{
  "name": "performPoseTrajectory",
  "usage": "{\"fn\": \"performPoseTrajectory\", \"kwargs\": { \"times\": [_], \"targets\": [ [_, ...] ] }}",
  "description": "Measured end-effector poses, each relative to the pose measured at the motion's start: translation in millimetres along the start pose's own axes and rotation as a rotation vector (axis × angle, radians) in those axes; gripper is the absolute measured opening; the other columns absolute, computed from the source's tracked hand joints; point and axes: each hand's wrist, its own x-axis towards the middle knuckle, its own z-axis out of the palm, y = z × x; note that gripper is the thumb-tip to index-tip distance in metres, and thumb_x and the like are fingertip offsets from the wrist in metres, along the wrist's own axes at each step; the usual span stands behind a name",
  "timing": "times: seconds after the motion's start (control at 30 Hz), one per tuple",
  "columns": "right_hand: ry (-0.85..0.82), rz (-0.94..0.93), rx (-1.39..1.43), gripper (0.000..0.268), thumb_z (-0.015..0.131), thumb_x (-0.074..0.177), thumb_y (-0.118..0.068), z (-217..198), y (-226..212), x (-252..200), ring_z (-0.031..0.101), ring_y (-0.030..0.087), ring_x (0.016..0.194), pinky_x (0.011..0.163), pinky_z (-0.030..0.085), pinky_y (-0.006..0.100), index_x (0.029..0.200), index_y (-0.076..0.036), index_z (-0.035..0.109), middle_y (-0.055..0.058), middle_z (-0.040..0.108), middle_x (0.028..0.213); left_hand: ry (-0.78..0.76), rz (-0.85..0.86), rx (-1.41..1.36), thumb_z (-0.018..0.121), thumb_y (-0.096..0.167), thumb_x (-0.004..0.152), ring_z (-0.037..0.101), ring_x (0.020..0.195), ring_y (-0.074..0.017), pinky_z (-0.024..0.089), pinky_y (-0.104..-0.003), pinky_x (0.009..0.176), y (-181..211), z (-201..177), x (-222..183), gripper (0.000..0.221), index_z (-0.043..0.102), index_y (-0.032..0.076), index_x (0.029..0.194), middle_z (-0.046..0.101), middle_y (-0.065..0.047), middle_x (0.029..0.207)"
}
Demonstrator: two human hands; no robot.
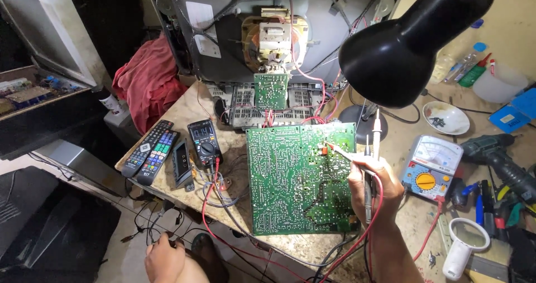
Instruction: A person is diagnosing and repairing a circuit board from a CRT television using a magnifying glass, multimeter probes, and a soldering iron.
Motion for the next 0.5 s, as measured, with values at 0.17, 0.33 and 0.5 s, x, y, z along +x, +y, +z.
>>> {"fn": "performPoseTrajectory", "kwargs": {
  "times": [0.17, 0.33, 0.5],
  "targets": [
    [-0.005, -0.02, 0.007, 0.017, 0.069, 0.099, -0.012, -2.2, -4.1, 4.3, 0.069, 0.021, 0.073, 0.063, 0.053, 0.03, 0.111, 0.0, 0.071, 0.019, 0.073, 0.101, -0.021, -0.012, -0.005, 0.05, 0.043, 0.097, 0.052, 0.138, -0.0275, 0.048, -0.043, 0.109, 3.7, -5.5, -3.9, 0.048, 0.059, 0.016, 0.136, 0.073, -0.01, 0.131],
    [-0.056, -0.007, 0.034, 0.015, 0.07, 0.099, -0.011, -7.1, -8.9, 10.5, 0.065, 0.018, 0.069, 0.059, 0.05, 0.028, 0.112, -0.004, 0.071, 0.015, 0.071, 0.096, 0.021, 0.032, -0.04, 0.052, 0.039, 0.096, 0.056, 0.133, -0.0307, 0.047, -0.044, 0.109, 2.2, -6.7, -9.6, 0.045, 0.06, 0.013, 0.132, 0.074, -0.014, 0.127],
    [-0.127, -0.021, 0.064, 0.02, 0.068, 0.1, -0.015, -11.6, -11.7, 14.7, 0.07, 0.02, 0.077, 0.069, 0.056, 0.03, 0.115, -0.003, 0.07, 0.018, 0.073, 0.103, 0.065, 0.068, -0.08, 0.053, 0.036, 0.091, 0.054, 0.133, -0.0306, 0.046, -0.045, 0.109, -0.9, -0.9, -8.5, 0.044, 0.063, 0.012, 0.127, 0.074, -0.014, 0.125]
  ]
}}
